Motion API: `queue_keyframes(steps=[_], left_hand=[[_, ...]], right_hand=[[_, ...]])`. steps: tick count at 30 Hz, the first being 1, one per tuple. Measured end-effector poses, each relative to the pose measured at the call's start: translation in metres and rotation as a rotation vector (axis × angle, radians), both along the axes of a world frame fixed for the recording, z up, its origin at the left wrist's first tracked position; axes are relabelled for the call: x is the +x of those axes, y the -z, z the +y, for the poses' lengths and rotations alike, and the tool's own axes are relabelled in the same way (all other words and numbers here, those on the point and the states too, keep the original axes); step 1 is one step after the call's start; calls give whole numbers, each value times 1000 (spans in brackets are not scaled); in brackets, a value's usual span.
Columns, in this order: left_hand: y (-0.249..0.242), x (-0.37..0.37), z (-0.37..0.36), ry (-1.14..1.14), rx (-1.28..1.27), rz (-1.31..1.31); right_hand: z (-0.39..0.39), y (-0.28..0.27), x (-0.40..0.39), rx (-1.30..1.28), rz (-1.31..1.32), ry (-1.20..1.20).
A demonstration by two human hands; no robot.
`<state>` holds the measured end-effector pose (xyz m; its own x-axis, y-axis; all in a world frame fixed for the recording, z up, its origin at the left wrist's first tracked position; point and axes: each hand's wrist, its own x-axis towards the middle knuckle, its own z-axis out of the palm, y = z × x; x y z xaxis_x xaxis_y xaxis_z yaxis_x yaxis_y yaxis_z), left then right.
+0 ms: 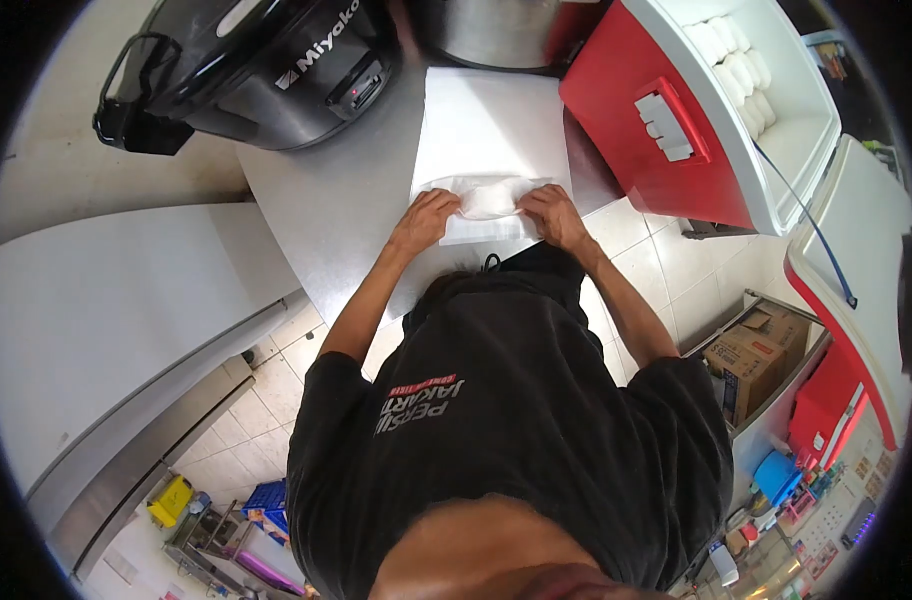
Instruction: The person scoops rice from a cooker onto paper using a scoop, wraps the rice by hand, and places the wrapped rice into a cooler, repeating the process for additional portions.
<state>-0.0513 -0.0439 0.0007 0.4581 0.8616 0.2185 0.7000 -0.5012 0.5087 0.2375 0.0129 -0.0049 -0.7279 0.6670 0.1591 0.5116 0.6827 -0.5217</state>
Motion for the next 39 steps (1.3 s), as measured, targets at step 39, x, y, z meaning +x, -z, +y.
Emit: queue_keyframes(steps=[39], left_hand=[[-7, 33, 11, -459, -186, -86]], right_hand=[[-56, -15, -45, 53, -319, 318]])
